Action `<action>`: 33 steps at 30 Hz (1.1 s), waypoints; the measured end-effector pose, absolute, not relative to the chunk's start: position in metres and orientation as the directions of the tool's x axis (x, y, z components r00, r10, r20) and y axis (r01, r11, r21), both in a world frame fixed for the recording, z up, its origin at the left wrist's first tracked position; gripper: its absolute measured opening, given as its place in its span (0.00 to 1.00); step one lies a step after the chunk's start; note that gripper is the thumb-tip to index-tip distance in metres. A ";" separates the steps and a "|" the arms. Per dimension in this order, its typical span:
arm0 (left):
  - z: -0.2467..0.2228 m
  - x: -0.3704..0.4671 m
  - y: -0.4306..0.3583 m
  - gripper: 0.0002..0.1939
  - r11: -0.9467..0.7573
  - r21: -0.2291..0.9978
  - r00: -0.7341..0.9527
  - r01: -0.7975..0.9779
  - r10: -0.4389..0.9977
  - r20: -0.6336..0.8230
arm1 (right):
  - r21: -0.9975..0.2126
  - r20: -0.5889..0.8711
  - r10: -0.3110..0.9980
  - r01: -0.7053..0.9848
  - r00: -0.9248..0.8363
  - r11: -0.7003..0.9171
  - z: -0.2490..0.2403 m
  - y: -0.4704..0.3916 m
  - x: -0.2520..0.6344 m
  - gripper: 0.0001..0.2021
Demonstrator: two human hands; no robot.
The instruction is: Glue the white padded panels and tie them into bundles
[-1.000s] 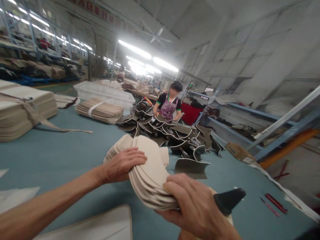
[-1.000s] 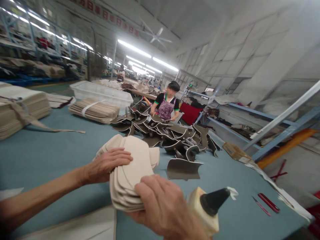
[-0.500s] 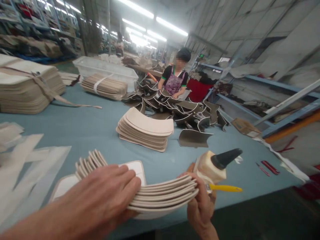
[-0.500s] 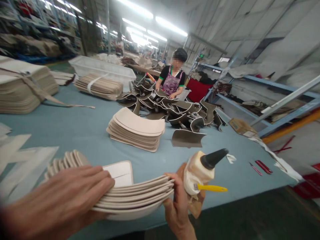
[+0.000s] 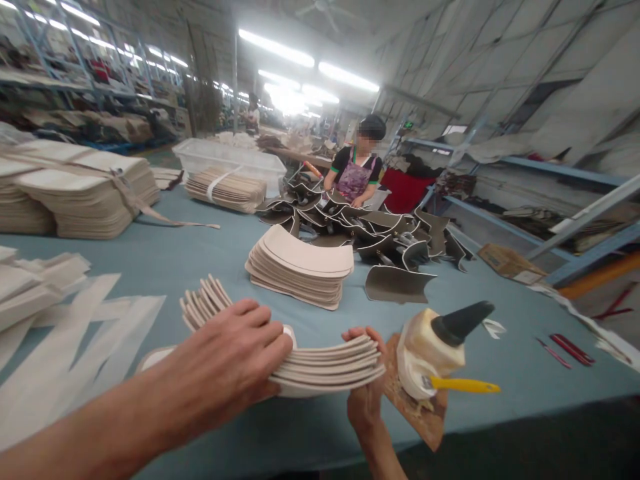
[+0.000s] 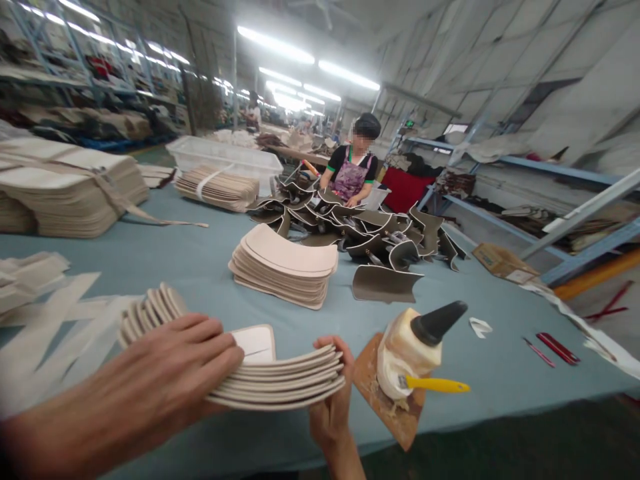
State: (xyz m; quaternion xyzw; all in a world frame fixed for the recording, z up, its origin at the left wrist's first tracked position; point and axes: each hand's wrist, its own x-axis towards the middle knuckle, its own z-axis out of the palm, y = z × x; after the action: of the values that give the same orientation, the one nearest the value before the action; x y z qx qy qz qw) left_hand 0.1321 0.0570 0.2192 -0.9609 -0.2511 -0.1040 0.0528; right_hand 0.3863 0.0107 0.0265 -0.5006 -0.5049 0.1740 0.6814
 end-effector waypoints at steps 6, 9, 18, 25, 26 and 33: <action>0.202 0.134 0.121 0.19 -0.886 -0.089 0.880 0.454 0.430 0.203 | -0.839 0.542 0.721 0.337 0.433 0.428 0.037 0.061 0.383 0.38; 0.171 0.133 0.134 0.18 -0.881 -0.028 0.872 0.471 0.461 0.165 | -0.878 0.472 0.776 0.308 0.419 0.367 0.009 0.066 0.382 0.37; 0.146 0.128 0.130 0.27 -0.853 0.047 0.845 0.520 0.522 0.118 | -0.899 0.427 0.794 0.299 0.434 0.320 -0.014 0.059 0.385 0.39; 0.136 0.060 0.163 0.46 -0.759 0.285 0.717 0.585 0.648 0.256 | -0.897 0.429 0.790 0.312 0.439 0.314 -0.023 0.063 0.381 0.37; 0.131 0.052 0.170 0.48 -0.728 0.367 0.691 0.580 0.678 0.251 | -0.895 0.431 0.784 0.324 0.447 0.307 -0.024 0.063 0.379 0.38; 0.056 0.054 0.189 0.48 -0.393 0.832 0.340 0.391 0.902 0.266 | -0.874 0.438 0.776 0.415 0.454 0.251 0.007 0.043 0.390 0.29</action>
State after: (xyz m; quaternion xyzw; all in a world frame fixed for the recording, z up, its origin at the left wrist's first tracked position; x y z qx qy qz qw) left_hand 0.0536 0.1894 0.0564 -0.7448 -0.4339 -0.3765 -0.3394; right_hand 0.3901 0.0435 0.0065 -0.5938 -0.5014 0.1475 0.6117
